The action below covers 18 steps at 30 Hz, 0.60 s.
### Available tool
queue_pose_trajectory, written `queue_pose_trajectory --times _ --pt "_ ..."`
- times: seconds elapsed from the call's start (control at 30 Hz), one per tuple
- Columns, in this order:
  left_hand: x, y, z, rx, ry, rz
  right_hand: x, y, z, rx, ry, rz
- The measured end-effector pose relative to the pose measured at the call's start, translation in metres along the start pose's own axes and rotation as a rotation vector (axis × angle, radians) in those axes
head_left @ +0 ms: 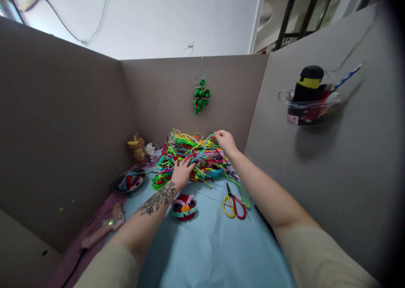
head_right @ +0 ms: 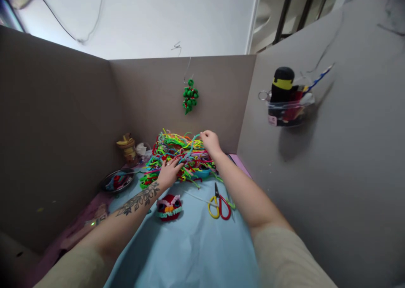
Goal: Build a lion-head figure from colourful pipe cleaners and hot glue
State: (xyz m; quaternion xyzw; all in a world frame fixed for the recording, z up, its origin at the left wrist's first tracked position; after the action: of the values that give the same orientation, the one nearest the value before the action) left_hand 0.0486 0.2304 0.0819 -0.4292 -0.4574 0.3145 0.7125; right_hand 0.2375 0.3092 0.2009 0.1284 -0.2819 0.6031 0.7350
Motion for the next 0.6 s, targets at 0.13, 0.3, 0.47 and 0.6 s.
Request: queue_pose_trajectory --times 0.13,0.3,0.47,0.6 --pt "0.007 0.003 0.002 0.004 -0.033 -0.008 0.014 -0.051 0.02 0.065 -0.076 -0.266" --pt "0.025 0.002 0.007 -0.033 -0.129 0.042 -0.005 -0.072 0.043 0.08 -0.149 -0.326" --pt "0.005 -0.013 0.007 -0.222 -0.11 0.152 -0.056 -0.04 0.048 0.057 -0.131 -0.072" --pt "-0.051 -0.054 0.007 -0.448 -0.135 -0.056 -0.1 -0.009 0.023 0.06 0.039 0.063"
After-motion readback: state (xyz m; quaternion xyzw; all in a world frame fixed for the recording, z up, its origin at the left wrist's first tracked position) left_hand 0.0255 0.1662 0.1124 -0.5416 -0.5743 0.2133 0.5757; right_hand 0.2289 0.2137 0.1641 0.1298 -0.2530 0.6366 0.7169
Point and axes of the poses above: each hand's wrist, its own x-axis towards the middle knuckle, its own y-axis out of the palm, z = x × y, the point moved 10 cm from there along x, towards the middle knuckle, and after that the axes turned 11 degrees about x, right-handed, at the moved point
